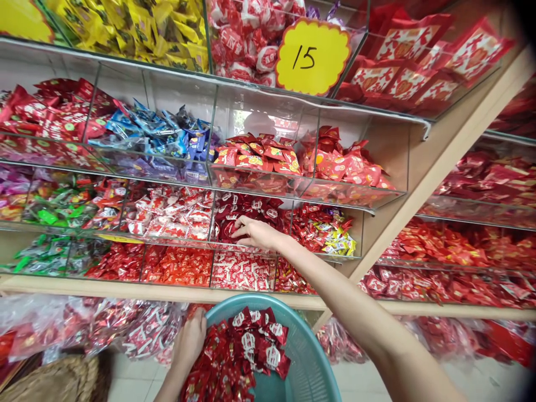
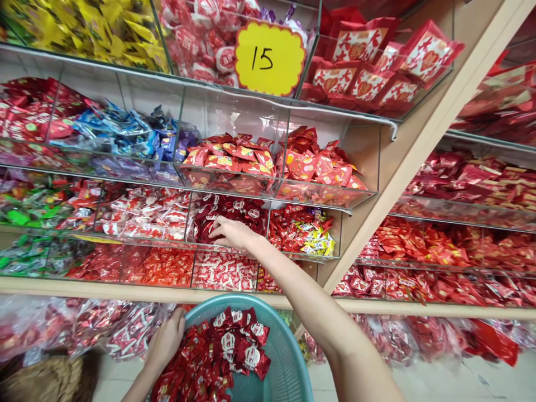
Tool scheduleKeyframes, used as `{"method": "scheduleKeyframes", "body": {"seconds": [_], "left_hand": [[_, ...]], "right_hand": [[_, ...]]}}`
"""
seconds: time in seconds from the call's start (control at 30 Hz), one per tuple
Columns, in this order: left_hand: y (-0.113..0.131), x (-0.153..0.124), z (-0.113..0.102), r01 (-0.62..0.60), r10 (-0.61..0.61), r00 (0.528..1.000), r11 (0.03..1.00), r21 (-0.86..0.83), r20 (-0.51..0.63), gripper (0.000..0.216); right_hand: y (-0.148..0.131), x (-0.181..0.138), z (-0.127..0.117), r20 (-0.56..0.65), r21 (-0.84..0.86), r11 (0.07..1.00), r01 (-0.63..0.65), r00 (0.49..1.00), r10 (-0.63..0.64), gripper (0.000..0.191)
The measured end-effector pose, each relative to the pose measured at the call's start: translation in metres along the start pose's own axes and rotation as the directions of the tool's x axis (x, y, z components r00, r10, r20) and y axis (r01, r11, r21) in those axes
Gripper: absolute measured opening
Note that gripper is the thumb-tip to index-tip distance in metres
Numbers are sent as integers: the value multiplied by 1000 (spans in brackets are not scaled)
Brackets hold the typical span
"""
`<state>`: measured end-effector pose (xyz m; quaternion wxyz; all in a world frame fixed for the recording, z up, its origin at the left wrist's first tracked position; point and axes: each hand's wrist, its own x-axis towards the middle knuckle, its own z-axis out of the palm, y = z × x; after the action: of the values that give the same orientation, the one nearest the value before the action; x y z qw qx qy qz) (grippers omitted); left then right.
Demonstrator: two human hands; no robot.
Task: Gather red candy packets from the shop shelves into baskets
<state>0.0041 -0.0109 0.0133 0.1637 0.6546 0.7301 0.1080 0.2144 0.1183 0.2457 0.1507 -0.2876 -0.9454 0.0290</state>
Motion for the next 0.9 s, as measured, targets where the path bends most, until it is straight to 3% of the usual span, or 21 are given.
{"method": "scheduleKeyframes", "body": {"seconds": [0.1,0.23,0.4,0.53,0.67,0.77,0.83,0.9], "left_hand": [[1,0,-1,0,0,1000,1000,-6,-3,28],[1,-1,-2,-2,2,1000,1000,-10,-2,28],[1,-2,-3,4,-4,1000,1000,-9,0,29],[2,-1,-4,6,-6,1000,1000,5,17,29],[2,0,-3,-9,8,1000,1000,19,15,29],[1,1,-2,-16,16,1000,999,28,10,29],[1,1,-2,-13,12,1000,999,43,25,30],[2,2,-2,-9,6,999,998,62,38,31]], "right_hand": [[-10,5,-1,-92,-48,996,-77,993,72,24],[-17,13,3,-211,-60,956,-287,940,269,22],[-9,15,6,-307,115,893,-434,840,448,16],[-14,1,-4,-452,307,889,-340,770,451,20],[-45,-32,-18,-550,494,849,-191,687,474,22],[-68,-71,-6,-439,739,660,-137,645,625,23],[-77,-103,21,-298,867,475,-148,612,733,25],[-83,-135,61,-111,952,243,-185,531,840,27]]}}
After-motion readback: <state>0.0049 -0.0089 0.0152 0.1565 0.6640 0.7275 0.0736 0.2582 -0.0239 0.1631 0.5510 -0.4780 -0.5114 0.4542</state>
